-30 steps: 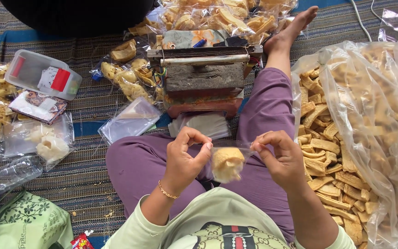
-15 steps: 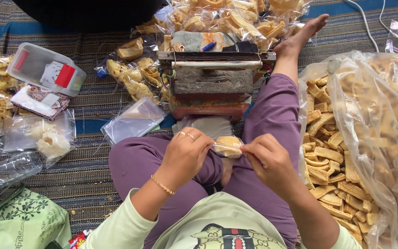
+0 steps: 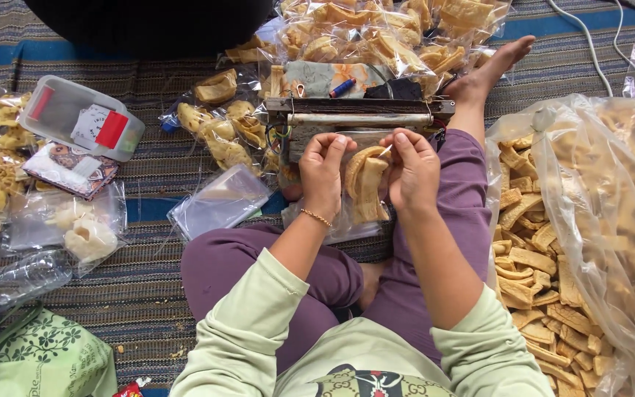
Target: Manually placing snack items into small plastic bags for packaging while sitting on the floor.
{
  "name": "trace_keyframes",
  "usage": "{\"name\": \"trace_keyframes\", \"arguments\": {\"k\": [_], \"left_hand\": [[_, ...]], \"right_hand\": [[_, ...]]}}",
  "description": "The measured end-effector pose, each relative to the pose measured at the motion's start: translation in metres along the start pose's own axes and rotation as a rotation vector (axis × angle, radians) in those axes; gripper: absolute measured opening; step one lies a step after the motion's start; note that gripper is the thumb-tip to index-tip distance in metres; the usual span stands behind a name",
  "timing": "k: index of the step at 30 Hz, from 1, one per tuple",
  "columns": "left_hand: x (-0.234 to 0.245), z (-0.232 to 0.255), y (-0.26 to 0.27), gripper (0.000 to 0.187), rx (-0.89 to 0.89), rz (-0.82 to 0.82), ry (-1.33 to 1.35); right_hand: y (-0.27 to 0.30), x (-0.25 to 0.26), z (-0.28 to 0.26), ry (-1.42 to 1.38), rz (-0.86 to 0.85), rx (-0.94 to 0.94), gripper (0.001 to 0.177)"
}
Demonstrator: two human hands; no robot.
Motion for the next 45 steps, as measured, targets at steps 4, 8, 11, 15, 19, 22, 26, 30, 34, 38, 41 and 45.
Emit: {"name": "trace_keyframes", "arguments": {"k": [4, 8, 11, 15, 19, 22, 26, 30, 34, 38, 41, 45], "left_hand": [[0.006, -0.041, -0.012, 0.004, 0.163, 0.108, 0.068], [0.011, -0.062, -0.019, 0.005, 0.219, 0.152, 0.098], [0.012, -0.069, -0.022, 0.004, 0.25, 0.163, 0.106], [0.014, -0.081, -0.028, 0.004, 0.285, 0.169, 0.127], [0.015, -0.084, -0.03, 0.004, 0.294, 0.164, 0.127], [0.014, -0.072, -0.021, 0.004, 0.292, 0.157, 0.124], [0.013, -0.015, 0.013, 0.004, 0.188, 0.096, 0.016], [0.013, 0.062, 0.07, 0.004, -0.242, 0.009, -0.374], [0.009, 0.085, 0.115, 0.001, -0.383, -0.074, -0.341], [0.023, 0.11, 0.136, 0.005, -0.326, -0.056, -0.094], [0.039, 0.111, 0.141, 0.006, -0.247, 0.0, 0.036], [0.05, 0.118, 0.148, 0.005, -0.255, 0.036, 0.11]], "right_hand": [[-0.008, 0.022, 0.011, 0.011, 0.168, 0.027, 0.009], [-0.006, 0.021, 0.009, 0.018, 0.242, 0.035, 0.009], [-0.008, 0.021, 0.008, 0.02, 0.259, 0.031, 0.008], [-0.013, 0.03, 0.011, 0.051, 0.269, 0.005, 0.007], [-0.019, 0.038, 0.015, 0.057, 0.266, -0.009, 0.006], [-0.011, 0.034, 0.011, 0.042, 0.248, -0.023, 0.007], [0.021, 0.007, -0.01, 0.023, 0.146, -0.003, 0.007], [0.094, -0.088, -0.093, 0.77, -0.352, 0.653, 0.024], [0.147, -0.108, -0.1, 0.998, -0.57, 0.885, 0.01], [0.154, -0.08, -0.121, 0.997, -0.598, 0.837, 0.021], [0.141, -0.034, -0.134, 0.862, -0.458, 0.64, 0.022], [0.143, -0.002, -0.119, 0.605, -0.426, 0.306, 0.017]]}}
Point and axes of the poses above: each hand's wrist, its own y-axis away from the middle knuckle, its own x-axis out of the back of the hand, z = x × y, the point moved 10 cm from there along -y, towards the middle knuckle, and after that the axes turned 14 degrees about -y, right-handed, at the moved point
